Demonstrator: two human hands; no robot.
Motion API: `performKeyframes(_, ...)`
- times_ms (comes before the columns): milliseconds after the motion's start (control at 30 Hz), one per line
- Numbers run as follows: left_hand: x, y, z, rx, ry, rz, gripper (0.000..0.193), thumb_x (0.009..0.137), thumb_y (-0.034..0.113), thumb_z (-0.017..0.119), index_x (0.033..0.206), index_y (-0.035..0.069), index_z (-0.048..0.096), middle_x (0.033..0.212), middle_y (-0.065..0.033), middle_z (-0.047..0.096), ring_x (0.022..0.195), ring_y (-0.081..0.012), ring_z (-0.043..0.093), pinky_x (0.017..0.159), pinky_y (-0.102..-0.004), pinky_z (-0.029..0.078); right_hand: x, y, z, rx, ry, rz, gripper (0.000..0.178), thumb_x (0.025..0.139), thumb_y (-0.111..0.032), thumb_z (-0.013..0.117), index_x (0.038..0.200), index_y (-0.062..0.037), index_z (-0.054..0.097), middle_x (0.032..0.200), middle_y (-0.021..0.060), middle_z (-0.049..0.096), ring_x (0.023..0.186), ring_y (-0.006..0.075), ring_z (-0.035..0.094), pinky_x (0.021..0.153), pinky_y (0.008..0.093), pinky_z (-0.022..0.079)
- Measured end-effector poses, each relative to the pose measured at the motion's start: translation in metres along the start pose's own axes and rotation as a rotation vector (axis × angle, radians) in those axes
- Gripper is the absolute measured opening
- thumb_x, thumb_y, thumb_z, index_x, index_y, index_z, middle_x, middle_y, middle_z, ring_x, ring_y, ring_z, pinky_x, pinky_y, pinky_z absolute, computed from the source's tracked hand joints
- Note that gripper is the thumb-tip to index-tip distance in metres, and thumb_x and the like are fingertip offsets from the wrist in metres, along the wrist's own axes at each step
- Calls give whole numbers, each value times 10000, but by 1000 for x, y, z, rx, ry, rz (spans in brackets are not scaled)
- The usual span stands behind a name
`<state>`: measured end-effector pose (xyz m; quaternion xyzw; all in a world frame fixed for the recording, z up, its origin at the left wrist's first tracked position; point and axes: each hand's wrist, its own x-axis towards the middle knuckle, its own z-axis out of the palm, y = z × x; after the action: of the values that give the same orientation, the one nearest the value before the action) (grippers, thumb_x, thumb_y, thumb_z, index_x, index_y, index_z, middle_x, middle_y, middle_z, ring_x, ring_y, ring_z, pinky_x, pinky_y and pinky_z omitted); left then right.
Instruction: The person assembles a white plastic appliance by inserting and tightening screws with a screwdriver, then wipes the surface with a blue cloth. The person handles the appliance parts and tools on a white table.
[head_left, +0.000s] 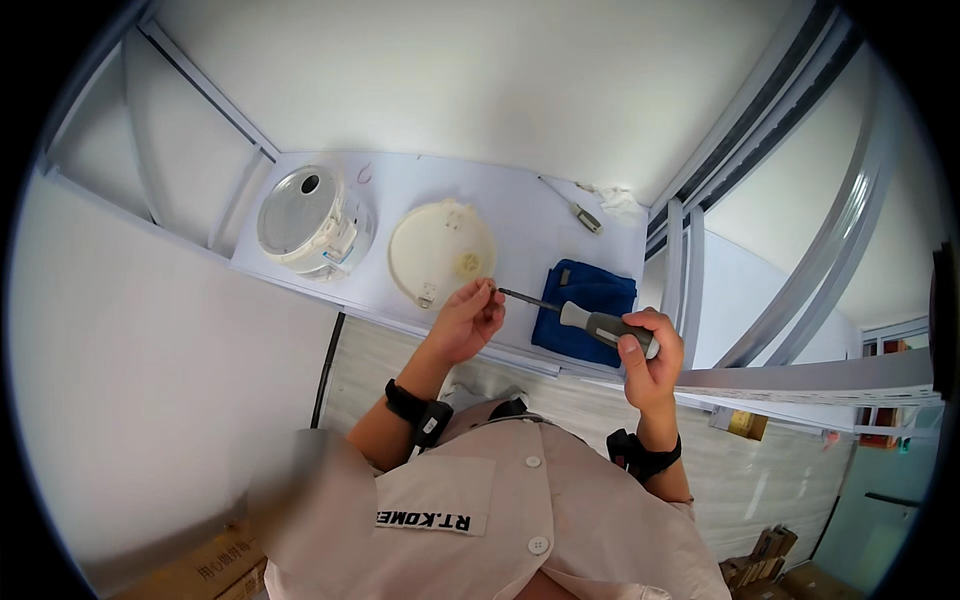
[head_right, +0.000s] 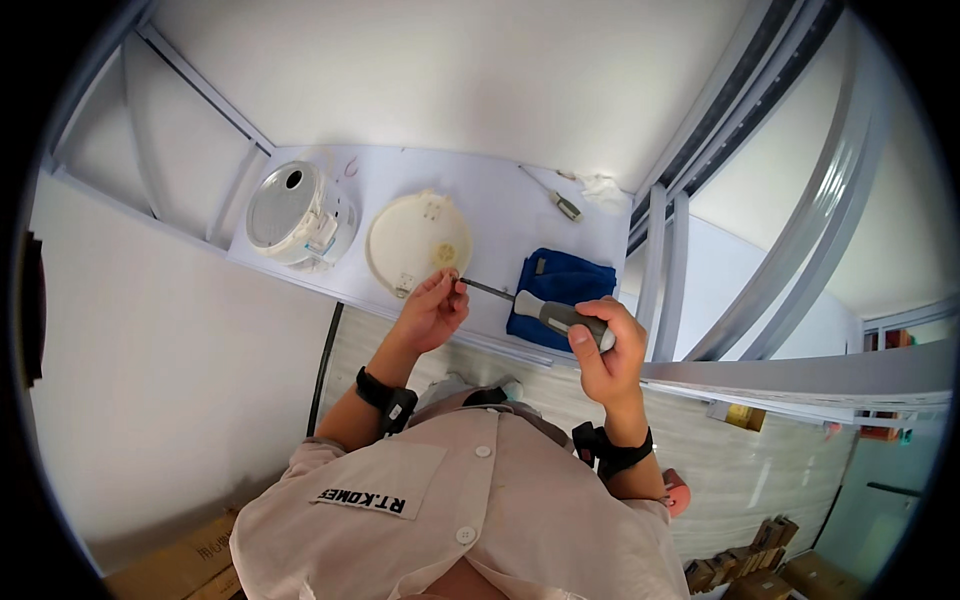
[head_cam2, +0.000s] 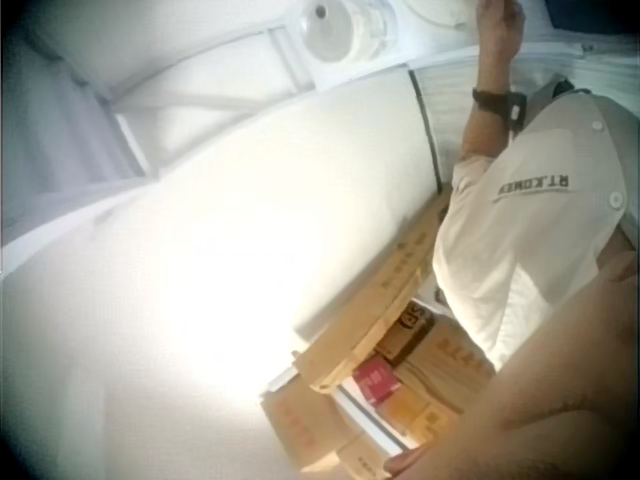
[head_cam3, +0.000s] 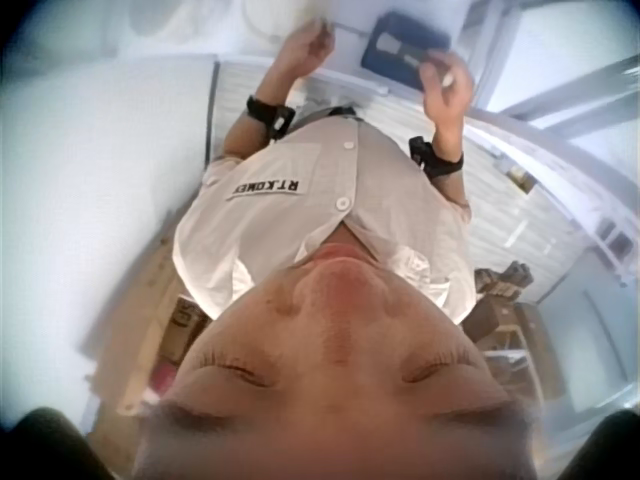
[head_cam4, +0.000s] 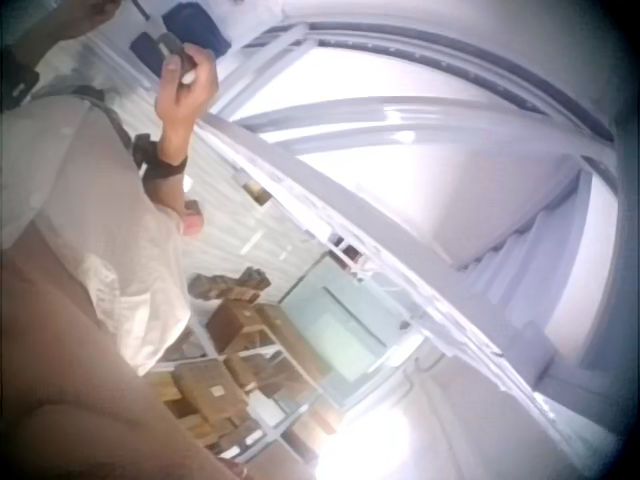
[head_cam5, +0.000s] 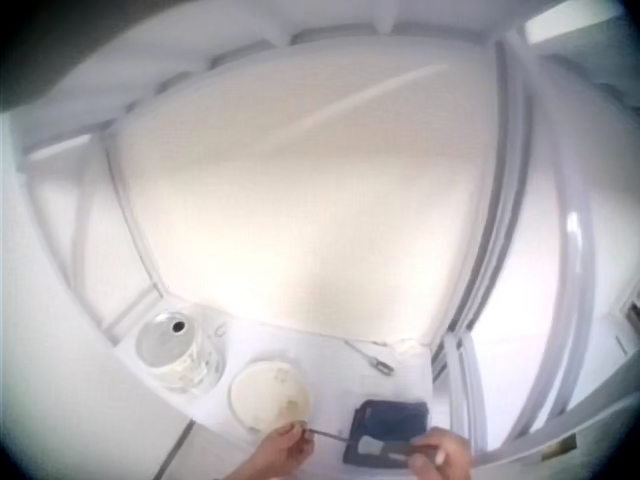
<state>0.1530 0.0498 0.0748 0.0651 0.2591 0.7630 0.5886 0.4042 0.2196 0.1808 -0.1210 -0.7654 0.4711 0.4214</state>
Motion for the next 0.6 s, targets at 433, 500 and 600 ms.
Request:
performKeyframes(433, 12, -1, 0, 23, -71, -23, 100, 1114, 206, 598, 1145, 112, 611, 1039, -43, 715, 877, -139, 659, 789, -262, 524, 0, 1, -4, 43, 21, 23, 252, 997, -206, 744, 1107, 5, 661, 820, 63, 613, 721, 125, 537, 636, 280, 409)
performKeyframes(500, 13, -1, 0, 22, -89, -13, 98, 1113, 204, 600, 1145, 111, 614, 1044, -48, 723, 878, -141, 664, 788, -265, 524, 1, 1, -5, 29, 11, 22, 250, 993, -203, 748, 1104, 4, 661, 827, 69, 622, 723, 134, 542, 638, 285, 415)
performKeyframes(600, 13, 0, 2, 56, -34, -3, 98, 1112, 202, 603, 1150, 112, 618, 1052, -52, 729, 873, -138, 668, 766, -260, 517, 5, 2, -6, -14, -18, -3, 245, 976, -185, 760, 1098, 3, 660, 842, 82, 636, 725, 159, 550, 641, 297, 424)
